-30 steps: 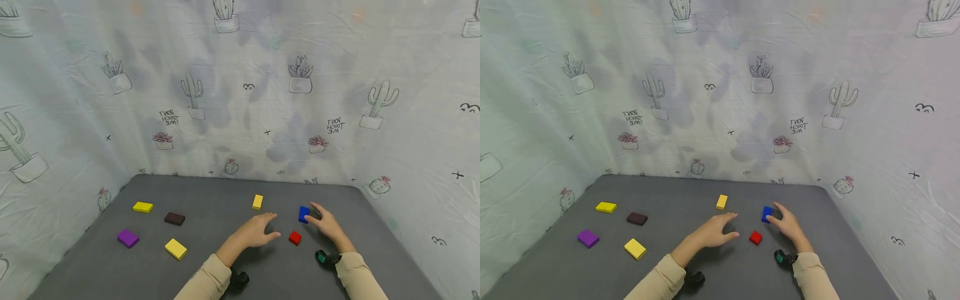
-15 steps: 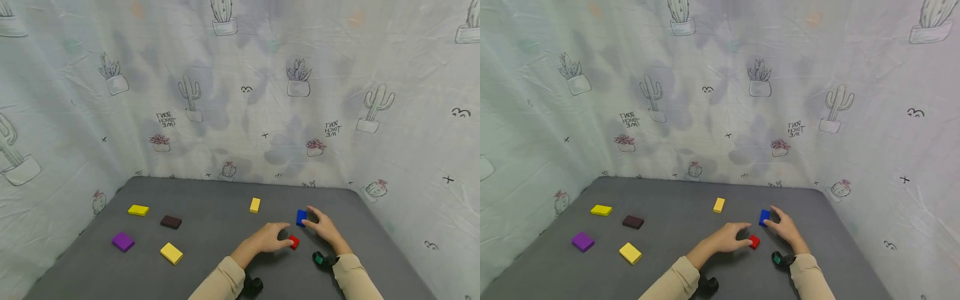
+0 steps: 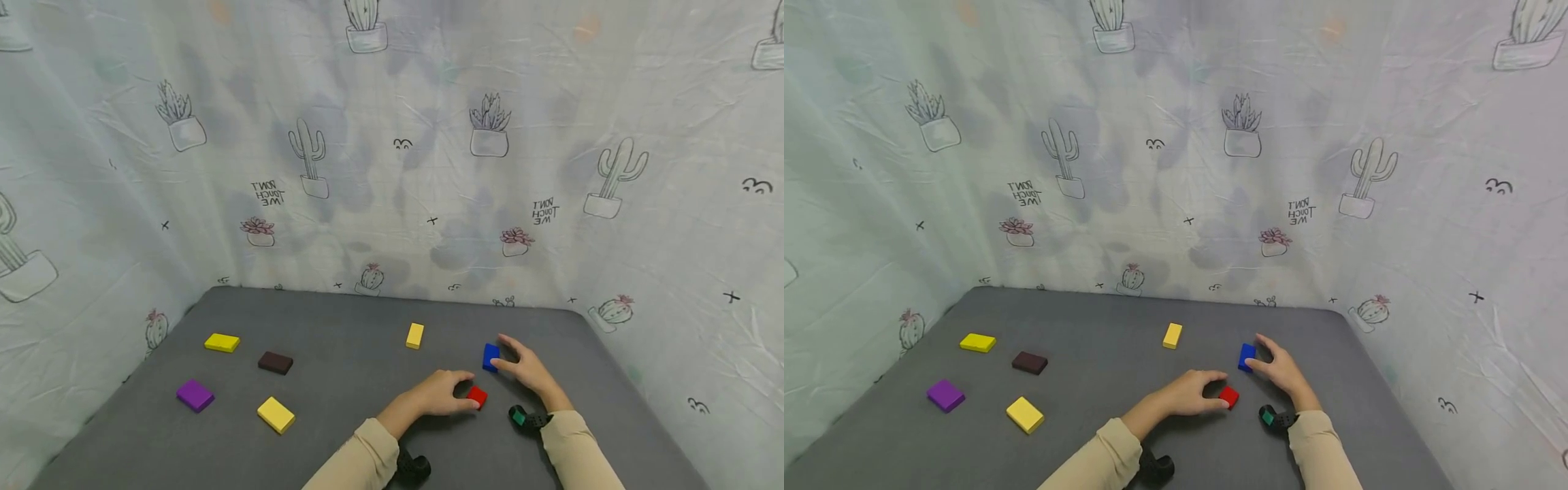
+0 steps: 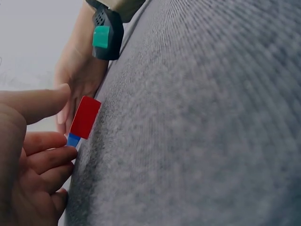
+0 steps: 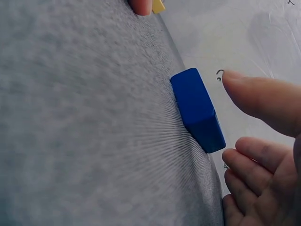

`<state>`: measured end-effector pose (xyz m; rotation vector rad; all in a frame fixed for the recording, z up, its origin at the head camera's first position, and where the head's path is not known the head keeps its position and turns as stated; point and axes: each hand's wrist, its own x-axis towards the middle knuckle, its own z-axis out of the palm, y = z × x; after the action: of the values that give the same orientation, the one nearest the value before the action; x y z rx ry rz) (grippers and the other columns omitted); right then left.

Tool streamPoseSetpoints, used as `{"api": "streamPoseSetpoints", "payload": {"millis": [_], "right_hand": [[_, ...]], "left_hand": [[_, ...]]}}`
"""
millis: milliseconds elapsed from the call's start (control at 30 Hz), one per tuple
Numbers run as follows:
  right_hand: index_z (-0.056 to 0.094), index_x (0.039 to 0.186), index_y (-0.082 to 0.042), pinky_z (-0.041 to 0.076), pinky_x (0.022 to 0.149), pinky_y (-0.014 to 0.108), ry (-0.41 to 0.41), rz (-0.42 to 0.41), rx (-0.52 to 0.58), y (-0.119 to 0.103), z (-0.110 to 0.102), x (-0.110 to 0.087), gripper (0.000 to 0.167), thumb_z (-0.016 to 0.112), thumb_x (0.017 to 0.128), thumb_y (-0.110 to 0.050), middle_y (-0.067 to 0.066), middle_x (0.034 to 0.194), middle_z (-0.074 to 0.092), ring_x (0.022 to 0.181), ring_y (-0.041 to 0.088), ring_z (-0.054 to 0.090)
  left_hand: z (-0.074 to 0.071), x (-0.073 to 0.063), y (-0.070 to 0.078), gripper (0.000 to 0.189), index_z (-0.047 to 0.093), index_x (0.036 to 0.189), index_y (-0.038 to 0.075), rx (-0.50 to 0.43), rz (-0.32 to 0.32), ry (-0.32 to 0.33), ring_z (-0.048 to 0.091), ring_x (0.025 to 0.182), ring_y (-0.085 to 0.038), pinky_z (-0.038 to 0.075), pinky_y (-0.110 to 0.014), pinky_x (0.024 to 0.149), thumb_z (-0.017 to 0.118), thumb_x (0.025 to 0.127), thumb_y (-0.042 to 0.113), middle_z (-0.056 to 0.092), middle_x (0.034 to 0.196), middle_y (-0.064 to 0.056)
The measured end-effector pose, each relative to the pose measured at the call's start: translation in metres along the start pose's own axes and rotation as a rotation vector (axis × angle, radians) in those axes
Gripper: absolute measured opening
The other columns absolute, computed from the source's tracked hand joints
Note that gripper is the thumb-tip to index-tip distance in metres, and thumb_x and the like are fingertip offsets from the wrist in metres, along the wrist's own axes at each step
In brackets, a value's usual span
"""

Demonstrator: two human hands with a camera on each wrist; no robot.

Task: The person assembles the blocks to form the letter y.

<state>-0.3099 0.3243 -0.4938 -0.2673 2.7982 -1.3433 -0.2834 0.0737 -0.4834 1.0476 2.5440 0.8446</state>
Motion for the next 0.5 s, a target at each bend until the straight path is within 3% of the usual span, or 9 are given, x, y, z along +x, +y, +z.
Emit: {"api": "streamPoseSetpoints", "payload": {"millis": [267,500], "right_hand": [[0.031,0.146,0.0,0.022,0.107,0.066,-0.026,-0.014,-0.047,0.0003,-0.0031,0.0057,0.076,0.065,0.088,-0.036,0.027,0.151,0.028,0.139,0.047,0.021],[0.033,0.145,0.001,0.024,0.106,0.067,-0.044,-0.022,-0.086,-0.0007,-0.0024,0.01,0.075,0.065,0.088,-0.035,0.027,0.148,0.032,0.137,0.049,0.023]], "left_hand": [[0.0009,0.0041,-0.0002,0.057,0.051,0.138,0.016,0.011,0.011,0.0,0.05,0.127,-0.014,0.043,-0.031,0.104,0.059,0.09,0.048,0.053,0.139,0.0],[0.0034,0.0057,0.0002,0.055,0.051,0.138,0.019,-0.005,-0.012,0.002,0.04,0.136,-0.025,0.032,-0.041,0.113,0.058,0.091,0.046,0.047,0.144,-0.003]]}}
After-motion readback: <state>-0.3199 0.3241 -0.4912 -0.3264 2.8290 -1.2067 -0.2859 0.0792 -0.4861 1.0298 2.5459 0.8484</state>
